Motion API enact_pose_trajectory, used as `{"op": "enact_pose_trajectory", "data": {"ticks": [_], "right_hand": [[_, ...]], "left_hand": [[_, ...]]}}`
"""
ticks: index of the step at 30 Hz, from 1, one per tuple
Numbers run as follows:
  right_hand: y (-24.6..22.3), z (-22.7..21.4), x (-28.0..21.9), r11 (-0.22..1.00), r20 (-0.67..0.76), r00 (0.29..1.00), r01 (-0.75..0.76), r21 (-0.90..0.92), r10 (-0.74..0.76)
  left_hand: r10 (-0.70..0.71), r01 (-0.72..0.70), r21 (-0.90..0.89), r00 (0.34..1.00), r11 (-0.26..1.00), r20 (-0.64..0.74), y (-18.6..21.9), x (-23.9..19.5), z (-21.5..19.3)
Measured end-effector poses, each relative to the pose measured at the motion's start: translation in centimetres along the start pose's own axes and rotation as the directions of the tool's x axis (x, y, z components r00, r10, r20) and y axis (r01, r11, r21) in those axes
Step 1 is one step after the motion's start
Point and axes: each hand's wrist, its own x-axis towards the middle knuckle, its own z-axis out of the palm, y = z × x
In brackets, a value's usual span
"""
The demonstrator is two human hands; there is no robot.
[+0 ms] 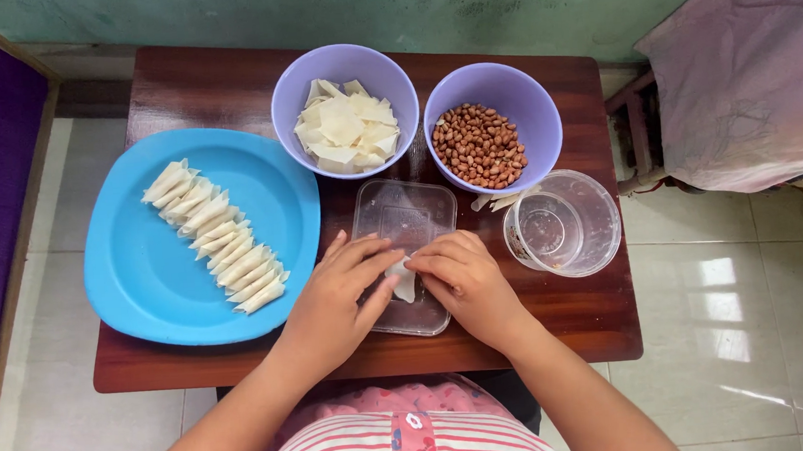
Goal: The person places a square wrapper on a clear plastic tray, adds peanuts from a bowl, and folds the wrapper into a triangular packet. The finished packets are placed on a blue plate. The person repeats this process multiple times.
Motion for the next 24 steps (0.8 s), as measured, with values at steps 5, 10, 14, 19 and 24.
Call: {"op": "enact_pose_trajectory", "data": {"ticks": [5,10,14,19,24], "right_hand": [[-0.3,-0.5,0.0,0.997,0.053,0.999,-0.004,-0.078,0.008],[-1.0,-1.0,-0.3,0.985,0.122,0.988,-0.074,-0.159,0.094],[-0.6,-0.7,-0.4,0.97,0.124,0.987,-0.069,-0.232,0.1],[-0.5,-0.4,-0.6,0.959,0.11,0.983,-0.113,-0.258,0.146],[-0.9,-0.7,-0.4,0.958,0.143,0.976,-0.122,-0.26,0.163]], "left_hand": [[0.057,-0.048,0.147,0.997,0.988,-0.06,-0.2,-0.3,0.9],[0.077,-0.068,0.172,0.996,0.983,-0.042,-0.1,-0.5,1.0],[0.044,-0.036,0.137,0.998,0.99,-0.055,-0.6,-0.8,1.5],[0.02,-0.011,0.11,0.997,0.994,-0.08,-0.7,-0.9,1.8],[0.014,-0.004,0.107,0.996,0.994,-0.09,-0.6,-0.8,1.9]]}}
